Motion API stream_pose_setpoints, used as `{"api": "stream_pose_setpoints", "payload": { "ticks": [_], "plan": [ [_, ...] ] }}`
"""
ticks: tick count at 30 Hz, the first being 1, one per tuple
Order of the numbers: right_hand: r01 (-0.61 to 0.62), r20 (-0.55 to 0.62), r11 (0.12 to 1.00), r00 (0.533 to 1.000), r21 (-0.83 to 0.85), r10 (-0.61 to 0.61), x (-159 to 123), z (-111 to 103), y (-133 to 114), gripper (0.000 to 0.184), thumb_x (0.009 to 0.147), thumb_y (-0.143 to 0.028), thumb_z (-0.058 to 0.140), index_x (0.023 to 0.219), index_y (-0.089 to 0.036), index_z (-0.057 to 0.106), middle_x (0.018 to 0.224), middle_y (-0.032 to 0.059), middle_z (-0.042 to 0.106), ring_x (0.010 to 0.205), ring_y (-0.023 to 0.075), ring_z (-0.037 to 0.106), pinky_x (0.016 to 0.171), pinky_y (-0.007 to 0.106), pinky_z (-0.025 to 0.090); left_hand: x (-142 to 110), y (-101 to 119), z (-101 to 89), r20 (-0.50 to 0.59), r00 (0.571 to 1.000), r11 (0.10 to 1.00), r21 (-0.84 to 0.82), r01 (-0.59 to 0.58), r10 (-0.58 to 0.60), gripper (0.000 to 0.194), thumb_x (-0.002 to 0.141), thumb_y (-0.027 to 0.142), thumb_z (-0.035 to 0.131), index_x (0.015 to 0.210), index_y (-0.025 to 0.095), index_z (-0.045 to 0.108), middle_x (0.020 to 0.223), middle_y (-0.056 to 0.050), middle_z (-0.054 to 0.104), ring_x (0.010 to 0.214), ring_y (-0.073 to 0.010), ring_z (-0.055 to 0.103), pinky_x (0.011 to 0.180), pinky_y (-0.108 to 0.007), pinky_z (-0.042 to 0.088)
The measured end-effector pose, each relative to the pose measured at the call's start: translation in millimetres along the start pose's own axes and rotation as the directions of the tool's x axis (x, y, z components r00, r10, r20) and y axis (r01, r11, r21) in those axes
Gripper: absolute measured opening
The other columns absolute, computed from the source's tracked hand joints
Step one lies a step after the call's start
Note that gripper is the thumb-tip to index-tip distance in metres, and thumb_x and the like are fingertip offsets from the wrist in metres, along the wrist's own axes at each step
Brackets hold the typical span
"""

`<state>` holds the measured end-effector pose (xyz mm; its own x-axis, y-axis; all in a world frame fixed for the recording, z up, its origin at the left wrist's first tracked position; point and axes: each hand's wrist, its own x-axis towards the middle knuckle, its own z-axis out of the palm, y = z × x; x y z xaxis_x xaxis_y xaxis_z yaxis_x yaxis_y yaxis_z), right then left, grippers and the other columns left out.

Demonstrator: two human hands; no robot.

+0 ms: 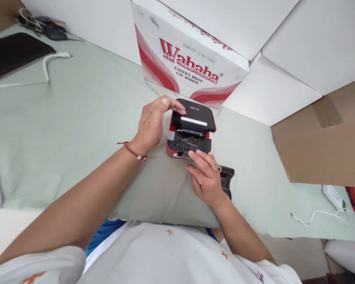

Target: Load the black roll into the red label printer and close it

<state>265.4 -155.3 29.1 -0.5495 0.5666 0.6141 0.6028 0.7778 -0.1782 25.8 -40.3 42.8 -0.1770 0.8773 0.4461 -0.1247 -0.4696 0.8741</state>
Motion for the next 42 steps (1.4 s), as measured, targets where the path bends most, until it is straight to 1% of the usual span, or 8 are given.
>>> {"api": "stream_pose_setpoints", "payload": {
  "ticks": [12,19,21,24,30,37,39,42],
  "plan": [
    [-0.046,-0.042,0.996,0.998,0.071,0.049,7.6,-4.9,-5.9,0.037,0.102,-0.003,0.063,0.128,-0.024,0.080,0.140,0.0052,0.086,0.148,0.0161,0.072,0.142,0.038,0.044,-33.5,1.8,-17.1,0.115,0.987,0.961,0.243,-0.134,0.109,0.046,0.113,0.063,0.057,0.105,0.029,0.087,0.109,-0.006,0.091,0.112,-0.0300,0.083,0.110,-0.054,0.057],
    [-0.035,-0.035,0.998,0.999,0.058,0.037,10.0,-9.9,-6.3,0.034,0.102,-0.003,0.065,0.123,-0.023,0.080,0.141,0.0059,0.085,0.152,0.0161,0.069,0.143,0.037,0.041,-32.6,-11.5,-31.2,0.254,0.965,0.998,0.020,-0.063,0.056,0.042,0.098,0.058,0.084,0.128,0.028,0.082,0.127,-0.010,0.086,0.133,-0.0339,0.078,0.124,-0.056,0.058],
    [-0.035,-0.006,0.997,0.999,0.076,0.035,10.4,-13.9,-5.7,0.034,0.102,-0.002,0.064,0.124,-0.023,0.079,0.143,0.0069,0.084,0.154,0.0167,0.068,0.143,0.039,0.042,-32.9,-21.9,-32.9,0.250,0.968,0.999,-0.014,-0.031,0.034,0.063,0.096,0.062,0.086,0.151,0.034,0.071,0.154,-0.011,0.077,0.155,-0.0371,0.067,0.138,-0.060,0.048],
    [-0.041,0.009,0.996,0.999,0.077,0.041,10.9,-16.4,-5.7,0.034,0.101,-0.002,0.064,0.124,-0.023,0.079,0.143,0.0079,0.084,0.154,0.0169,0.067,0.142,0.040,0.044,-33.2,-38.0,-36.8,0.270,0.962,0.999,0.015,-0.051,0.045,0.104,0.090,0.071,0.089,0.178,0.047,0.039,0.196,-0.004,0.031,0.186,-0.0419,0.019,0.152,-0.069,0.017],
    [-0.043,0.005,0.997,0.999,0.070,0.043,14.9,-21.7,-7.3,0.033,0.102,-0.001,0.064,0.120,-0.024,0.079,0.141,0.0078,0.085,0.148,0.0197,0.073,0.137,0.043,0.050,-36.4,-49.7,-42.0,0.404,0.914,0.998,0.065,-0.006,-0.021,0.112,0.099,0.071,0.077,0.186,0.047,0.012,0.202,0.003,-0.010,0.186,-0.0383,-0.021,0.151,-0.065,-0.010],
    [-0.272,0.141,0.906,0.961,0.325,0.238,70.8,-66.4,21.7,0.026,0.114,-0.030,0.062,0.131,-0.026,0.081,0.134,0.0100,0.086,0.101,0.0219,0.087,0.097,0.043,0.072,-35.5,-45.5,-32.6,0.402,0.912,0.992,-0.062,0.112,-0.078,0.102,0.098,0.058,0.080,0.184,0.045,0.027,0.200,-0.001,0.016,0.187,-0.0383,0.012,0.154,-0.064,0.012],
    [-0.376,0.176,0.899,0.923,0.225,0.342,101.0,-65.8,34.4,0.027,0.114,-0.038,0.062,0.126,-0.025,0.084,0.124,0.0076,0.088,0.079,0.0177,0.082,0.082,0.038,0.070,-34.4,-48.4,-31.2,0.388,0.916,0.985,-0.091,0.144,-0.098,0.101,0.095,0.055,0.082,0.182,0.044,0.033,0.198,-0.002,0.024,0.186,-0.0387,0.017,0.153,-0.064,0.018],
    [-0.364,0.460,0.930,0.820,-0.041,0.341,147.8,-47.0,46.6,0.027,0.110,-0.032,0.064,0.124,-0.024,0.085,0.120,0.0069,0.089,0.092,0.0217,0.082,0.089,0.038,0.065,-32.9,-53.0,-30.9,0.377,0.921,0.982,-0.109,0.153,-0.101,0.103,0.092,0.048,0.084,0.182,0.042,0.033,0.197,-0.004,0.027,0.185,-0.0389,0.019,0.152,-0.065,0.020]
  ]
}}
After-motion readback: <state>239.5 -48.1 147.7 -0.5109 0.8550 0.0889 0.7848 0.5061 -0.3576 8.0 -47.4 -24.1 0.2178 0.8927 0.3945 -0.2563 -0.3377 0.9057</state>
